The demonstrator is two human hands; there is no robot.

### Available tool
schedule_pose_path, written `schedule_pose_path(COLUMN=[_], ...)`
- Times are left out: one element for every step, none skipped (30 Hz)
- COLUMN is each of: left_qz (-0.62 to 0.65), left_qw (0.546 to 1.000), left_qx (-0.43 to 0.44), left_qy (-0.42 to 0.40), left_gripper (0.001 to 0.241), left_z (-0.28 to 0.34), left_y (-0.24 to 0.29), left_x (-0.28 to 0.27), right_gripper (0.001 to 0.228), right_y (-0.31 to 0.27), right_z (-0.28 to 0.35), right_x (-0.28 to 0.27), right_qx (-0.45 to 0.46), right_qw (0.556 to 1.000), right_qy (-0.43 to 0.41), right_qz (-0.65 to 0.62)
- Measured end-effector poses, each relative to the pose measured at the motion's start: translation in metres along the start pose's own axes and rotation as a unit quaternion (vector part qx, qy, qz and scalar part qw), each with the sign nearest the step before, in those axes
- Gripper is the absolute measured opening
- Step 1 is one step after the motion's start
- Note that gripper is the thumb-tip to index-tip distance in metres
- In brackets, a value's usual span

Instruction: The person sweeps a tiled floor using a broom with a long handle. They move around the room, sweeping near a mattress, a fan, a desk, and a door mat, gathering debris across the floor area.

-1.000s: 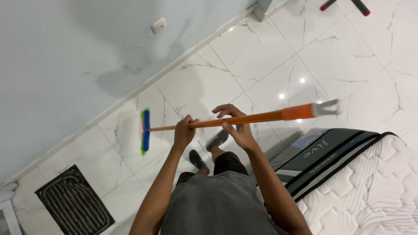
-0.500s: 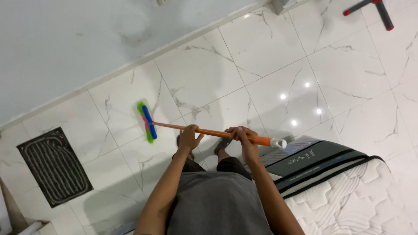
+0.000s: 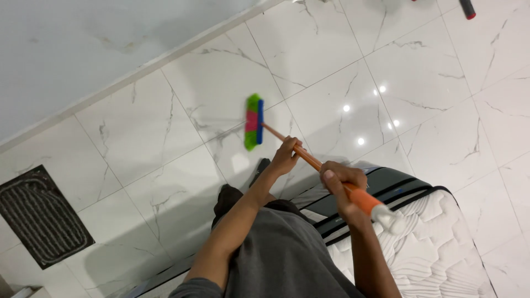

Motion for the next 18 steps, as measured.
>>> schedule_pose_path(left_qz=[0.000,0.028,0.055,0.051,0.008,-0.034,-0.036,-0.076,-0.117,-0.118,-0.129,-0.139,-0.141,-0.150,-0.158,-0.162,-0.178,-0.193], left_qw=[1.000,0.999,0.997,0.997,0.997,0.994,0.994,0.990,0.983,0.983,0.983,0.983,0.983,0.985,0.985,0.985,0.980,0.975], left_qx=[0.001,-0.001,-0.003,0.000,0.033,0.064,0.066,0.101,0.134,0.136,0.131,0.123,0.121,0.085,0.048,0.045,0.033,0.020], left_qy=[-0.002,-0.030,-0.058,-0.054,-0.067,-0.079,-0.075,-0.060,-0.044,-0.039,-0.023,-0.007,-0.001,0.020,0.042,0.050,0.080,0.109], left_gripper=[0.021,0.021,0.022,0.022,0.021,0.021,0.021,0.020,0.020,0.020,0.020,0.021,0.021,0.021,0.021,0.021,0.021,0.020], left_z=[-0.008,-0.016,-0.022,-0.030,-0.038,-0.043,-0.043,-0.042,-0.041,-0.037,-0.032,-0.025,-0.016,-0.006,0.005,0.017,0.031,0.048], left_y=[0.013,0.025,0.038,0.053,0.073,0.093,0.102,0.117,0.132,0.133,0.132,0.130,0.122,0.107,0.092,0.076,0.058,0.040], left_x=[0.002,0.007,0.012,0.012,0.014,0.016,0.014,0.010,0.007,0.001,-0.007,-0.017,-0.032,-0.051,-0.071,-0.088,-0.110,-0.133], right_gripper=[0.042,0.033,0.025,0.025,0.023,0.021,0.021,0.028,0.035,0.035,0.036,0.038,0.038,0.041,0.045,0.045,0.047,0.049], right_y=[-0.009,-0.031,-0.053,-0.060,-0.067,-0.076,-0.074,-0.076,-0.076,-0.080,-0.082,-0.083,-0.072,-0.059,-0.047,-0.030,-0.006,0.019], right_z=[0.003,0.007,0.014,0.017,0.019,0.023,0.025,0.031,0.036,0.035,0.032,0.029,0.023,0.014,0.005,-0.004,-0.016,-0.026], right_x=[0.001,0.008,0.018,0.013,0.002,-0.010,-0.021,-0.041,-0.061,-0.066,-0.072,-0.078,-0.074,-0.065,-0.056,-0.041,-0.020,0.003], right_qx=[0.000,-0.069,-0.137,-0.142,-0.146,-0.148,-0.152,-0.180,-0.207,-0.210,-0.207,-0.201,-0.202,-0.196,-0.189,-0.189,-0.149,-0.107], right_qw=[1.000,0.997,0.986,0.985,0.983,0.978,0.977,0.979,0.974,0.973,0.973,0.973,0.973,0.973,0.972,0.971,0.978,0.982], right_qy=[0.002,-0.015,-0.032,-0.034,0.013,0.058,0.056,0.074,0.091,0.087,0.082,0.075,0.069,0.030,-0.008,-0.018,-0.043,-0.068], right_qz=[0.000,0.044,0.088,0.087,0.112,0.138,0.137,0.055,-0.028,-0.028,-0.059,-0.091,-0.092,-0.117,-0.142,-0.144,-0.143,-0.140])
Point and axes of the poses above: each hand's wrist, its own z-axis away from the middle knuckle, its own x-axis out of the palm, y = z × x, the point moved 10 cm from there along -z, towards the middle knuckle, and after that the axes turned 6 degrees about x, right-handed, at the moved point
